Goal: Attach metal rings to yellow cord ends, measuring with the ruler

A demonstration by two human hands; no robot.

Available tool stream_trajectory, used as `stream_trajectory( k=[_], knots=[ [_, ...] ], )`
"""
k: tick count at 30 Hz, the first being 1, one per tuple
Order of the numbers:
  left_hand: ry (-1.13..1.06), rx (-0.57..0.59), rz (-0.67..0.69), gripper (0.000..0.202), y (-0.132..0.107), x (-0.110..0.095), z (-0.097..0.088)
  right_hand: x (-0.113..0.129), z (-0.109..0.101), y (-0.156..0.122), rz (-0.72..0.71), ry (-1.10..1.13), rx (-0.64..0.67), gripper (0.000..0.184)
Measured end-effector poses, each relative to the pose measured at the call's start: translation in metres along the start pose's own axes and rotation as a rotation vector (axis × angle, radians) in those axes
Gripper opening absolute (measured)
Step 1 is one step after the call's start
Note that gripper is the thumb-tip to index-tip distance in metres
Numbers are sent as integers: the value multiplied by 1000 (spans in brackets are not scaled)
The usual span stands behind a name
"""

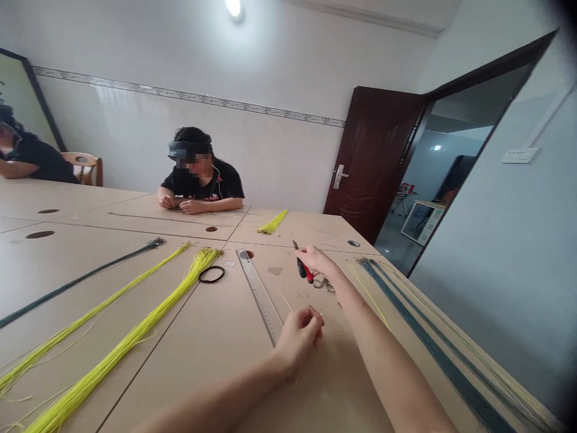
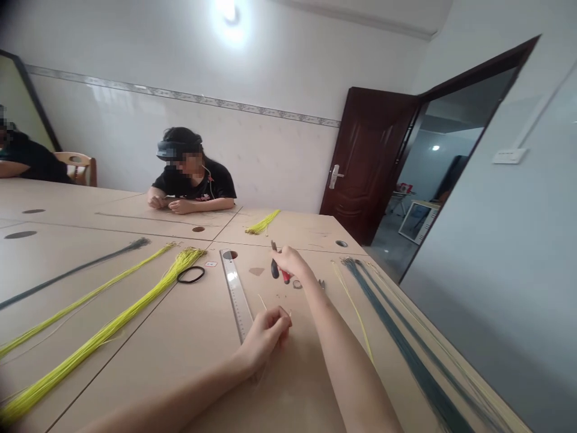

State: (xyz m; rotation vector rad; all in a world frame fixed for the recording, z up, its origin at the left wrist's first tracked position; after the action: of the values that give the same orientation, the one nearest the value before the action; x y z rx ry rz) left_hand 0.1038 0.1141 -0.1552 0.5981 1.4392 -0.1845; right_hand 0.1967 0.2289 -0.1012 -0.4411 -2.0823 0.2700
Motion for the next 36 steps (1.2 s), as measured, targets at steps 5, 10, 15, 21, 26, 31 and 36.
stream_trajectory(
  k=[5, 10, 15, 21, 26, 31, 36],
  knots=[
    [-18, -112, 32, 17, 6, 5, -14, -5, 1, -23, -18, 592, 136, 31],
    [-1, -185, 79, 26, 11, 4, -30, -37, 12, -45, 71, 1034, 190, 33],
    [13, -183, 98, 30, 8, 2, -40, -68, 37, -61, 90, 1269, 266, 33],
    [-50, -21, 5, 29, -6, 9, -32, -89, 61, -52, 82, 1344, 276, 29],
    [-126, 135, -85, 27, -13, 6, -24, -86, 66, -40, 14, 1332, 259, 26],
    [-153, 223, -128, 26, -13, 8, -23, -84, 65, -38, -15, 1292, 273, 27],
    [-107, 208, -116, 24, -13, 11, -25, -82, 66, -38, -53, 1243, 299, 28]
  ],
)
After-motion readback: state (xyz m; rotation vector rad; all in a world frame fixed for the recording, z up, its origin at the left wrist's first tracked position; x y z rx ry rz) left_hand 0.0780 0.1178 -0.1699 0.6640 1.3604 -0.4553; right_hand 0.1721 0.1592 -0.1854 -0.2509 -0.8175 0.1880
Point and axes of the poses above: each hand's wrist, its own y-axis towards the middle knuckle, its own z-axis out of the palm, x = y × z, the point moved 7 cm from there along y, towards the middle knuckle, and after that the axes turned 11 degrees about z, right-handed, at the moved point
